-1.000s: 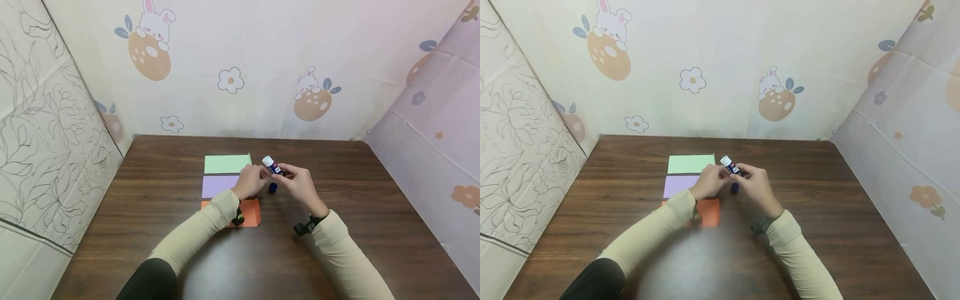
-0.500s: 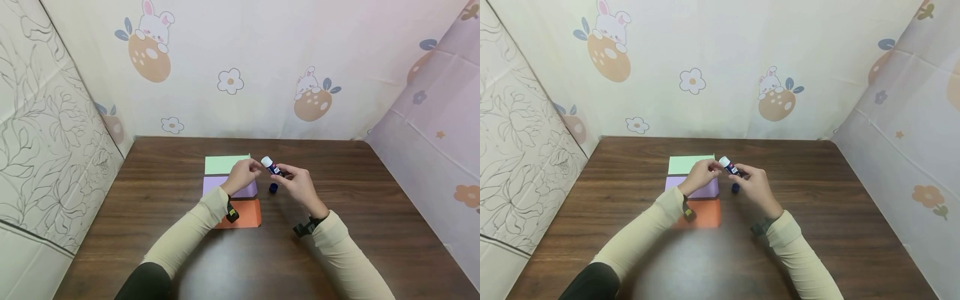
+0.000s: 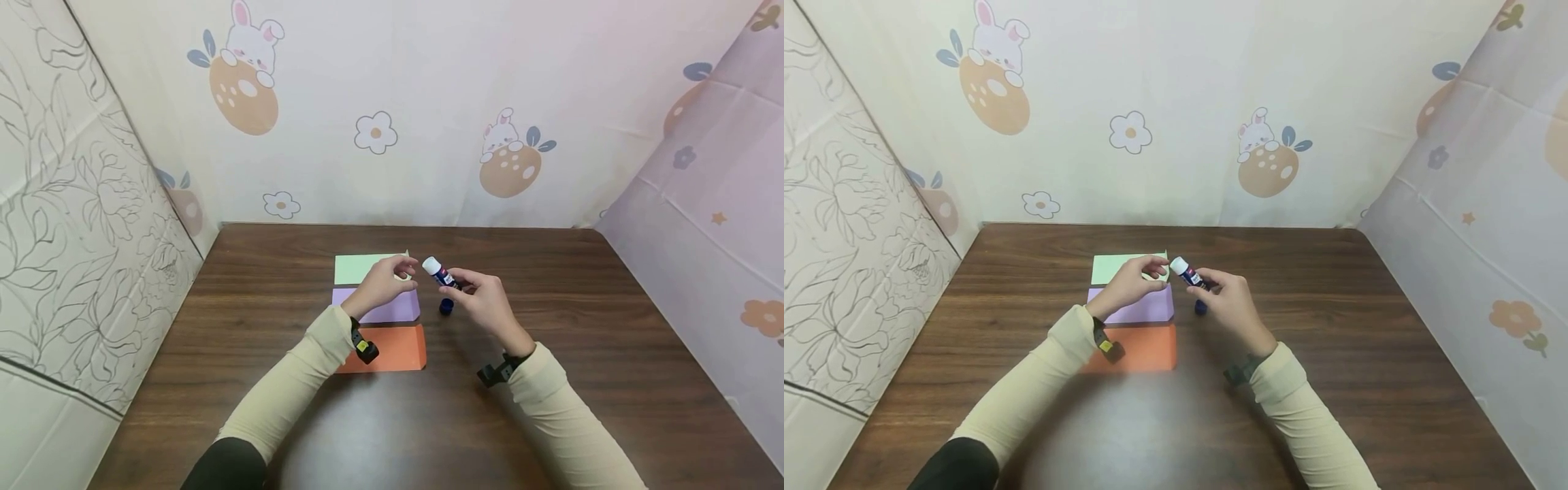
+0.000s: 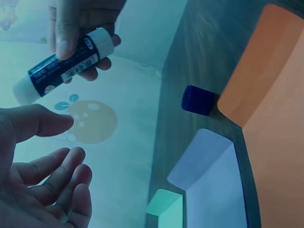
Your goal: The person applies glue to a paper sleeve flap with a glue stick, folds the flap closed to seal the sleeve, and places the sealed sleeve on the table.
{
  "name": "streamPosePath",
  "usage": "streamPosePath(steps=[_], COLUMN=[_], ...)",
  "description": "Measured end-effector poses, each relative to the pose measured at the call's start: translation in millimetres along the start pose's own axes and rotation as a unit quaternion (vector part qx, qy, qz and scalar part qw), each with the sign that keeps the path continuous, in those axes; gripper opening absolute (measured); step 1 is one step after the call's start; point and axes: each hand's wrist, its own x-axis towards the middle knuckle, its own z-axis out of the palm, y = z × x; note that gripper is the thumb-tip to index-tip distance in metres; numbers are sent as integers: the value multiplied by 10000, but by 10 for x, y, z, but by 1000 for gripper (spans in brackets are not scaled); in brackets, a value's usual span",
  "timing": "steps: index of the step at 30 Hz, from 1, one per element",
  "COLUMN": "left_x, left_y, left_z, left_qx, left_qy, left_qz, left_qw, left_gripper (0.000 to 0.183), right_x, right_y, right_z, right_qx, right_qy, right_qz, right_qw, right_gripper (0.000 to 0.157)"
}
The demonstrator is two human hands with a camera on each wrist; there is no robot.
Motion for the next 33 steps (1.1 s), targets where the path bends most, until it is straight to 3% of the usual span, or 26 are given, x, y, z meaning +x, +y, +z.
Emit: streamPosePath(steps=[8,14,21,33], left_x=[-127,-225,-306,-354], left_y=[58,64,103,98], left_z=[-103,-108,-89,-20], left_qx=[-113,-492,-876,-912], left_qy=[-1,-18,-18,-210], left_qz=[164,207,298,279], left_qw=[9998,9986,9957,9952], left_gripper=[52,52,48,33], right_x=[-25,-54,-74,-92], right_y=[-62,-58,-78,-79], right_z=[2,35,64,104], right_qx=[96,117,151,43], right_qy=[-142,-225,-385,-813], right_qz=[-96,-256,-600,-864], right_qw=[9998,9993,9973,9929], right_gripper=[33,34,31,29])
